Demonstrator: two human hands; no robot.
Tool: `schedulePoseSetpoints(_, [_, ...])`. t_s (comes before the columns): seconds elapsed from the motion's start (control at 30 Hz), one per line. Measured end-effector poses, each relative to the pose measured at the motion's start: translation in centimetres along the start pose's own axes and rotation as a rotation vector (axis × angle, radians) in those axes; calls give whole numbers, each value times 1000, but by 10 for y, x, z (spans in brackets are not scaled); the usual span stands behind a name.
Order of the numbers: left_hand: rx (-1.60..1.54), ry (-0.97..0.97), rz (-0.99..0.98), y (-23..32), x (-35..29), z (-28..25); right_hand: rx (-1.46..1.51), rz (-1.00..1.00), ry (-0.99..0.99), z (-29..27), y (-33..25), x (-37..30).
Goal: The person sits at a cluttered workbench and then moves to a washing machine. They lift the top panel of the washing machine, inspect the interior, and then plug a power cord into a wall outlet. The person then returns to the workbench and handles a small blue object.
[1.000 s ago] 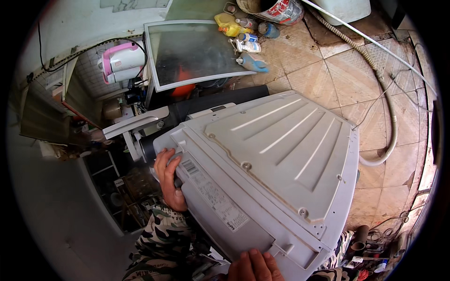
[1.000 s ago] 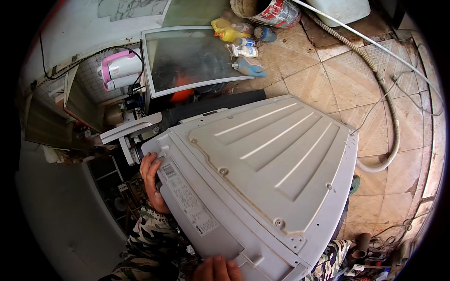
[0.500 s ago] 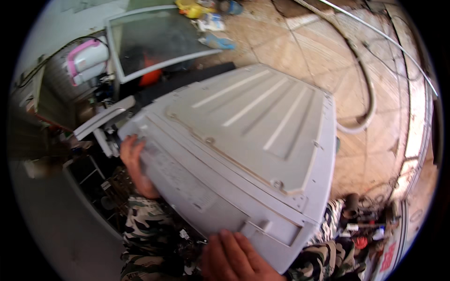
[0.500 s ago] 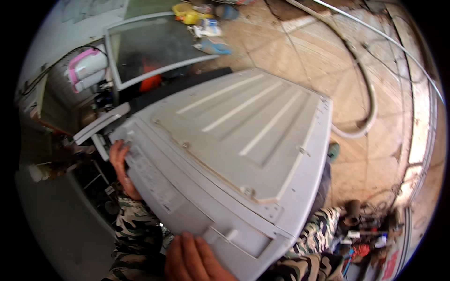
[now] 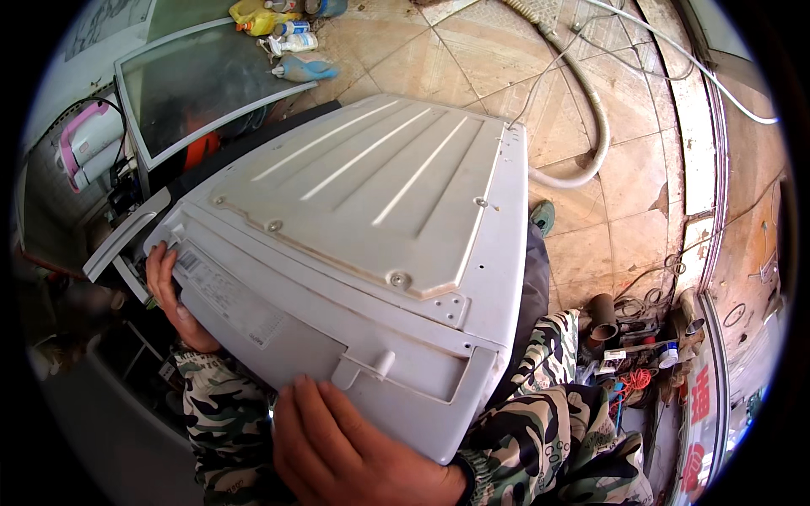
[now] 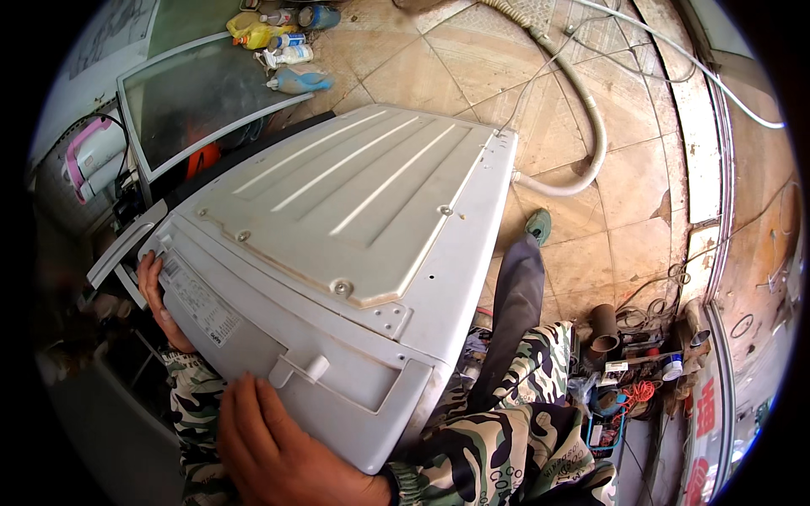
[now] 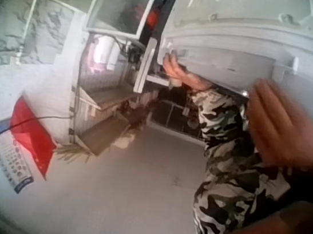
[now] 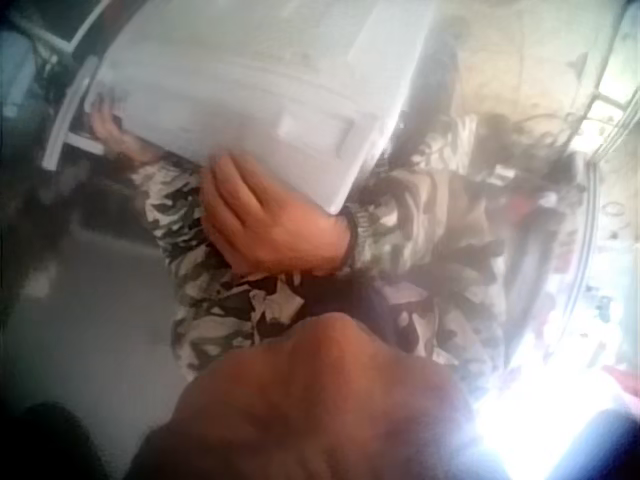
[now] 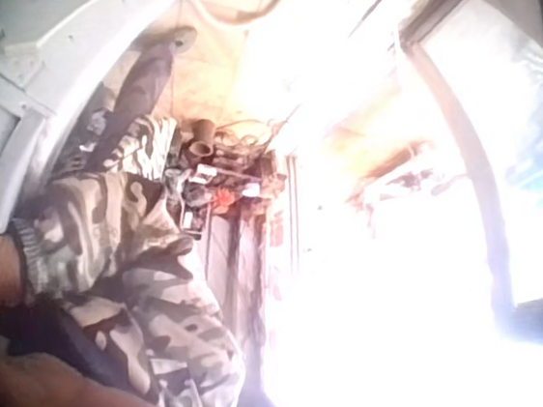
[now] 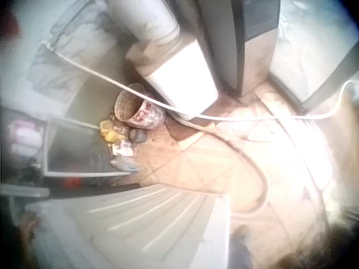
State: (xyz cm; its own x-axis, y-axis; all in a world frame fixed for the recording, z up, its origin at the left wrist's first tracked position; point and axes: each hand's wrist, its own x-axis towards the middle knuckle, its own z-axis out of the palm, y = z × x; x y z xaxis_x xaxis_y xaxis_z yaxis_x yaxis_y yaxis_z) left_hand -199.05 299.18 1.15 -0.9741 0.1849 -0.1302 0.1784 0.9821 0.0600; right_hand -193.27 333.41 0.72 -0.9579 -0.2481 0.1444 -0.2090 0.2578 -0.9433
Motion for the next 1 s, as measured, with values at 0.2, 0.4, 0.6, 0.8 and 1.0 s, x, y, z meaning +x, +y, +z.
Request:
schedulePoseSetpoints(0.2, [37, 1, 56, 0, 3, -3, -173, -67, -153, -3, -1, -6])
schedulePoseSetpoints(0.4, [78, 45, 81, -4, 1, -7, -270, -187, 19, 7, -7, -12])
schedulePoseSetpoints(0.6, [32, 134, 171, 4, 0, -11, -457, 60, 226, 3, -11, -54])
schedulePoseSetpoints(0.8, [53, 130, 117, 3, 1, -12, -127, 297, 346, -4, -10, -73])
schedulePoseSetpoints(1.0, [10, 85, -14, 15, 14, -7, 148, 246, 64, -45, 34, -92])
